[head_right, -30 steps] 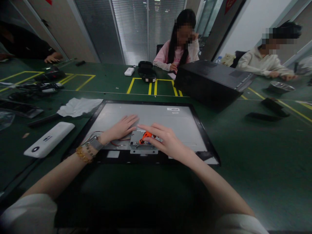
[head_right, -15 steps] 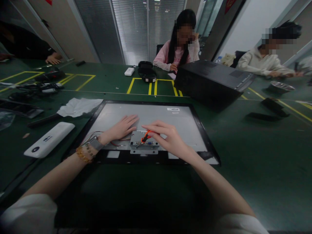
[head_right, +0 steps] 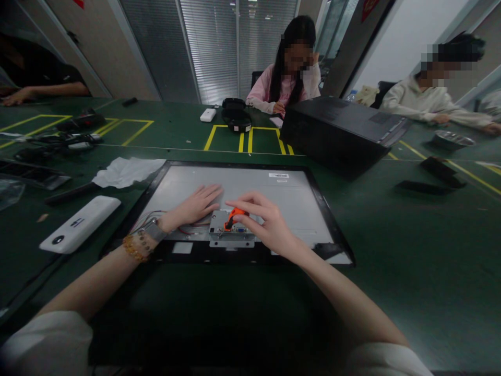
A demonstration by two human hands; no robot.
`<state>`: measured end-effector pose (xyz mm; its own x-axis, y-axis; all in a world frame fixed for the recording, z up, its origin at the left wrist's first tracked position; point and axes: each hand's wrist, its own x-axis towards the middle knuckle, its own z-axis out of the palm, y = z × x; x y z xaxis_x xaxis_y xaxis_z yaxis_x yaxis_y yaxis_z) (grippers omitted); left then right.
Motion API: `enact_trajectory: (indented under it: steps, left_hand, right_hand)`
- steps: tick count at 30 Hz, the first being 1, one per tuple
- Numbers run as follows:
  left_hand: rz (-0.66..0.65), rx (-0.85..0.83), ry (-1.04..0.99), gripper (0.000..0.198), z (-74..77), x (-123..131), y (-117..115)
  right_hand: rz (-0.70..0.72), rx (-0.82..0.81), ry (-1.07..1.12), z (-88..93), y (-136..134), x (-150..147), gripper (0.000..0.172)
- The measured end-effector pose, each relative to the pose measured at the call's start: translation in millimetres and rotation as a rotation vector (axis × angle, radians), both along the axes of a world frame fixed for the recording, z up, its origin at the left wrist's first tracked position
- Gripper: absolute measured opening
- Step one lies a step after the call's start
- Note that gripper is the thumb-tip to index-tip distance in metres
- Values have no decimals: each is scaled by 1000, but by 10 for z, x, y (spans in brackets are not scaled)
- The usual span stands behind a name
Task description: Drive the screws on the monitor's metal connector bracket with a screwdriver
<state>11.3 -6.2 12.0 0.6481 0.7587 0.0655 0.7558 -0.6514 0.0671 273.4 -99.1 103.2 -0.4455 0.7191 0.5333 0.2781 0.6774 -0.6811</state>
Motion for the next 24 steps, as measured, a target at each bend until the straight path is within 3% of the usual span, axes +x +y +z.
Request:
enact_trajectory:
  steps: [10,16,19,24]
  left_hand:
    - [-8,-6,-7,53,17,-11,-10]
    - [-11,0,-6,53,1,-11,0]
    - [-16,1,-14,53,-8,-11,3]
    - [-9,-13,-11,54,-1,-12,-1]
  right_hand:
    - [19,-114,36,9,9,10,31]
    - [-89,-22,19,-11,35,19,31]
    - [-56,0,15,10,28,29,30]
    - [-7,-97,24,33,8,26,35]
